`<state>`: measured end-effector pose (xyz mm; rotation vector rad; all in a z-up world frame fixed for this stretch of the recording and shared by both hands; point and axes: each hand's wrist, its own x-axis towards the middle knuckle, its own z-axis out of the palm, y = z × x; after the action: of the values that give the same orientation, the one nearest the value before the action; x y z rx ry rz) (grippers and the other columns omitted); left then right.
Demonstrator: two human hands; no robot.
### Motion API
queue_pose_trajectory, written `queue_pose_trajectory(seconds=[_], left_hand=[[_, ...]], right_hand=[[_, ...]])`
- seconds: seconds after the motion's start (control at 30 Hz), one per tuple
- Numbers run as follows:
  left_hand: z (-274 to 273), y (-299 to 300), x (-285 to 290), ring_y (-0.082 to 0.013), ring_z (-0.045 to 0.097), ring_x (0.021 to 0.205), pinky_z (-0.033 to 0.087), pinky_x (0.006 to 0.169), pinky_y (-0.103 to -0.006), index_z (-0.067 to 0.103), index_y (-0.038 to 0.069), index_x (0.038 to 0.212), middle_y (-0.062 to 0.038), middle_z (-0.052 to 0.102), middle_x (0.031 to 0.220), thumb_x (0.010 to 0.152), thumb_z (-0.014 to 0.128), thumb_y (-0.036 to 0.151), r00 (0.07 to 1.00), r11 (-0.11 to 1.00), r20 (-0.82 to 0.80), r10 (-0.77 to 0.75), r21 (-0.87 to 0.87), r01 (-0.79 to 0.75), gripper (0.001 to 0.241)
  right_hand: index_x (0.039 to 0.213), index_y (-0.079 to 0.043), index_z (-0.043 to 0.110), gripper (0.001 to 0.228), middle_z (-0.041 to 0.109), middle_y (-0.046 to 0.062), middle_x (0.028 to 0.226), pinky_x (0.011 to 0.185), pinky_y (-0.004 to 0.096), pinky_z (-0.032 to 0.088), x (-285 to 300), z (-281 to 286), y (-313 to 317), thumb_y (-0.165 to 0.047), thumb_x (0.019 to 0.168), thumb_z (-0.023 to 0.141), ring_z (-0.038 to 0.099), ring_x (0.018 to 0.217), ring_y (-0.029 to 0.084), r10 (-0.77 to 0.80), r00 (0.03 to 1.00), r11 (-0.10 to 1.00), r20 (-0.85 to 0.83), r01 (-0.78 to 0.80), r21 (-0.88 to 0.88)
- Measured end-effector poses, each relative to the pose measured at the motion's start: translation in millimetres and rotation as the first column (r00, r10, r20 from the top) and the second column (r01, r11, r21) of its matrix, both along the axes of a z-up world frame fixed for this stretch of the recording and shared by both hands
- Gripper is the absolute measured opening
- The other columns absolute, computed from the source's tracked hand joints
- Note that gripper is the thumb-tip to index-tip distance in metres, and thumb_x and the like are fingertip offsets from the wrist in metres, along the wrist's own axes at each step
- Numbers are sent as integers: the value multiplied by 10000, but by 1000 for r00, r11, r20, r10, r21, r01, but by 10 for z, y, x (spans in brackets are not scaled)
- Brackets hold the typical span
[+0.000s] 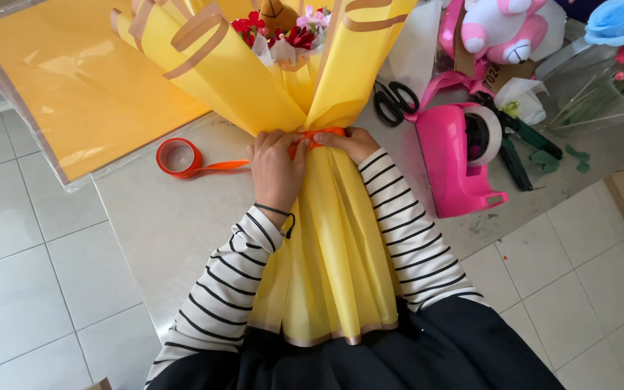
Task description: The person prepares a decorative ribbon bow for a bouquet by cutting a length of orange ribbon, forming multiple loops by hand, and securing them with another piece of ribbon and shears.
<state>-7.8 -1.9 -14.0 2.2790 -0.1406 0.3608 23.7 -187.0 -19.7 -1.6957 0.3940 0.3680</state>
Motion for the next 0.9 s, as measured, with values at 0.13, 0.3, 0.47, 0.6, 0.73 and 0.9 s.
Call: queue_pose_trajectory(seconds=[0.13,0.3,0.47,0.6,0.73,0.9], left_hand=[[-40,-85,-23,-186,585,925,381,796,-330,811,141,944,-5,681,879,977,767,293,997,995,40,71,66,-73,162],[-103,-145,-51,-185,571,944,382,790,-344,772,197,944,27,645,884,982,741,376,982,966,163,96,224,-131,185],[-71,-141,-59,-167,556,945,369,793,-349,771,219,934,54,648,879,971,754,396,986,961,118,114,238,-140,182],[-19,-151,-65,-158,553,924,363,794,-348,773,225,920,65,658,876,980,749,389,983,957,122,135,243,-162,176],[-55,-137,-59,-242,555,921,334,748,-439,806,226,953,69,704,899,1005,699,378,986,969,124,110,207,-134,193],[8,-153,-62,-164,569,921,379,816,-360,781,226,933,63,675,898,992,741,408,986,959,70,150,234,-163,195]], right_hand=[[1291,1,706,841,757,147,1111,904,436,618,40,-3,-55,-608,756,931,720,1071,267,101,995,993,-27,-102,-58],[594,-63,661,693,532,78,514,608,391,437,68,-12,-546,-584,1049,649,545,593,231,374,872,799,317,-129,-587],[1066,-69,660,128,635,154,880,783,458,525,442,-142,-895,-178,1018,705,643,889,375,317,818,417,480,334,-845],[1557,-18,467,496,497,294,1517,1260,476,355,508,-219,-727,-166,1084,485,407,1471,419,33,939,668,341,233,-707],[1452,-189,514,667,727,162,885,814,438,462,656,-269,-810,-133,805,664,641,813,365,319,934,-97,163,203,-974],[1393,-249,714,775,772,120,1193,972,424,558,279,-143,-1180,-677,755,818,710,1162,327,98,995,462,-8,-52,-886]])
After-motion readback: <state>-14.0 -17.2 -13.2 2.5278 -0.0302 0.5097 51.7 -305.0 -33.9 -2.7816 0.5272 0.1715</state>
